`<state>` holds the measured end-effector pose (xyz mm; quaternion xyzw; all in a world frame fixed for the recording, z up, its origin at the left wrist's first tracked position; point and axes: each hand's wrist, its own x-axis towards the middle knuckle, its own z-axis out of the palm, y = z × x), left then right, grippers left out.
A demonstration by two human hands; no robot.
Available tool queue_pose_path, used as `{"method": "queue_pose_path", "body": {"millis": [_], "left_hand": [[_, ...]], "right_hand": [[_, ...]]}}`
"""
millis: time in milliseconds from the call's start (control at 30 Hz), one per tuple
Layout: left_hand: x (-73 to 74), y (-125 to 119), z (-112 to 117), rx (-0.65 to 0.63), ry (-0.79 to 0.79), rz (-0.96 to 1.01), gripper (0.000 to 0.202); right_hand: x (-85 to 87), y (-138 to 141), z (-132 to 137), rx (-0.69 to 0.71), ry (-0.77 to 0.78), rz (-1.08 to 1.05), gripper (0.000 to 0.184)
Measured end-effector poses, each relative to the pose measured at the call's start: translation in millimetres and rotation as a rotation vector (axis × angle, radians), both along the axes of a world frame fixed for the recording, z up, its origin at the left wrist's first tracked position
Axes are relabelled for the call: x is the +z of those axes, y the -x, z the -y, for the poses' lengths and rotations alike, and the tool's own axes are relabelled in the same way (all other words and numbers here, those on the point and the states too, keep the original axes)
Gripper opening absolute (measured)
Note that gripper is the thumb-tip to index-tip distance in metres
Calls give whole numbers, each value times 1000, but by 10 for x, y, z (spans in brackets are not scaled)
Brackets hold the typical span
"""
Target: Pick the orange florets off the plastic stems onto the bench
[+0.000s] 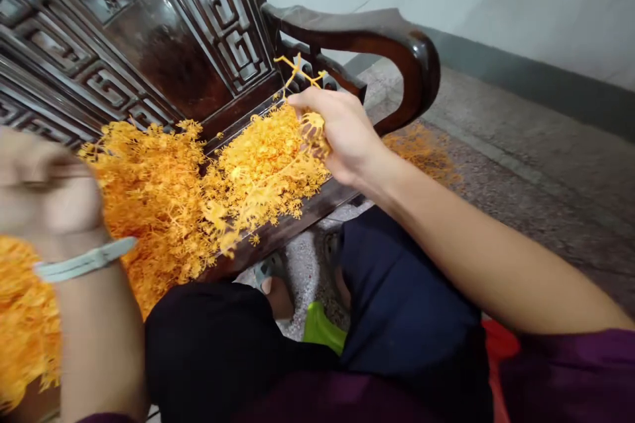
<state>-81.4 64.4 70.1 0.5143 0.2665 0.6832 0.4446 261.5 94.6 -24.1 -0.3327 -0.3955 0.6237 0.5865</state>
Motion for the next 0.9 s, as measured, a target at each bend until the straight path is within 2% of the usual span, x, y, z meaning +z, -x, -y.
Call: {"method": "queue_pose_path", "body": {"millis": [67,100,167,200,267,367,467,567,633,700,800,900], "left_hand": [[-300,-116,-143,128,126,-308,31],[-485,-233,-220,197,133,-470,27],[-857,-476,-371,224,93,-808,31],[-1025,-566,-434,232,79,-918,28],[-1303,-652,-517,262,112,-1073,36],[-1549,-613,-537,292,209,-1215,62],[-1594,-544,-497,247,228,-1279,76],[-1496,-547,-452,256,143,-1269,71],[-1399,-614,-403,251,59,-1174,65],[-1303,-745,-310,203,-21,-990,60],[-1185,-1032,-91,58,-84,-739,57],[-1098,-1300,118,-38,-110,-693,59]], "right_hand": [[20,21,43,8,-33,12,38],[52,61,110,34,-53,19,37],[134,160,290,116,-77,32,35],[173,202,380,157,-82,42,34],[228,245,510,208,-89,65,32],[229,208,535,221,-104,84,32],[163,113,436,222,-80,82,36],[114,41,371,224,-20,74,40],[120,26,386,214,39,65,34],[151,36,435,217,88,46,24],[190,71,505,303,108,-2,13],[183,89,518,360,98,-36,14]]}}
